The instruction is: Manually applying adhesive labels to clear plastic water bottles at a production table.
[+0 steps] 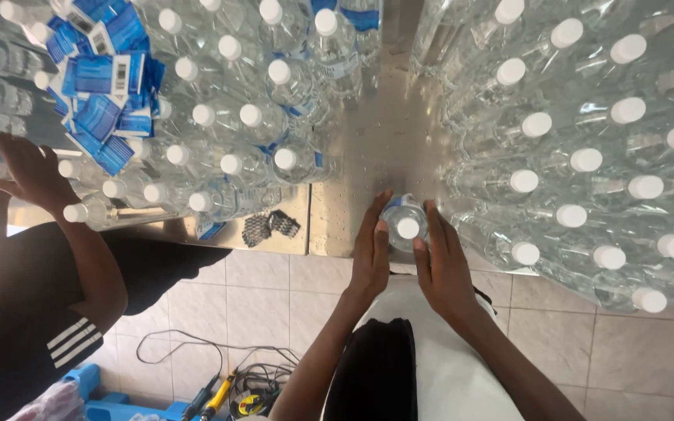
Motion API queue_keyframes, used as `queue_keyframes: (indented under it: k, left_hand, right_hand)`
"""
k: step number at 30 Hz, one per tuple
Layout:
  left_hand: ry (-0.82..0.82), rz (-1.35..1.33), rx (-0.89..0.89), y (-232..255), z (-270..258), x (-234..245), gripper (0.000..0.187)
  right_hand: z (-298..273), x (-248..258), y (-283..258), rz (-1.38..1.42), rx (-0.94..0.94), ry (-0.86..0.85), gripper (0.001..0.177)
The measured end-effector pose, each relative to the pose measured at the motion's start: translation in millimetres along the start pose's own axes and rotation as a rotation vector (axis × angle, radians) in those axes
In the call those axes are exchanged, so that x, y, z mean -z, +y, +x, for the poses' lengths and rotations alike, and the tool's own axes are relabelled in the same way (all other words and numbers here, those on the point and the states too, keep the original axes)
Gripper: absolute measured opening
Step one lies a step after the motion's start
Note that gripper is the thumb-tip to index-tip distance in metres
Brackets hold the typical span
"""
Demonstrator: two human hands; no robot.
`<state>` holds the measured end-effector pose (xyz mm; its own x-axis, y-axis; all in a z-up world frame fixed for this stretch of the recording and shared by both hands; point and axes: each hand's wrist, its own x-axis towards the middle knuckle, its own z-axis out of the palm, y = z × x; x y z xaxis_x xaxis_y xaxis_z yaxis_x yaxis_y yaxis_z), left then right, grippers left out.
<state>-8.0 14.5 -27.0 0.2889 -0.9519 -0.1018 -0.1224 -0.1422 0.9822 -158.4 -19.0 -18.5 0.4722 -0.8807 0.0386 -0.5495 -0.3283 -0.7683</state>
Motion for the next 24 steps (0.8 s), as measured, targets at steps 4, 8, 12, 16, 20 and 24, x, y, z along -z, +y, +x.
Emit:
queue_keyframes:
  k: [4,8,12,16,20,24]
  left_hand:
    - [0.007,0.096,0.033,24,-9,2,0.060]
    - [0.034,0.046,0.015,17,-3,-3,0.051]
    - [0.034,0.035,-0.001,5,0,-4,0.052]
    - [0.052,0.001,-0.058,-12,-5,-1,0.051]
    - [0.013,0.004,-0.088,-7,-4,-3,0.056]
    - [-0.016,0.007,-0.122,-12,0,0,0.060]
  right_hand:
    - [-10,-1,-8,-0.010,-0.014,-0.007,0.062]
    - [-7,-8,8,-0.004,-0.008,-0.024,0.058]
    - [-6,-7,6,0.029,-0.054,-0.036,0.059]
    - [-9,-12,7,0.050,-0.032,-0.020,0.064]
    - [-8,-10,1,0.134,-0.061,-0.010,0.065]
    - [-5,-10,-3,0.155,-0.056,-0.005,0.068]
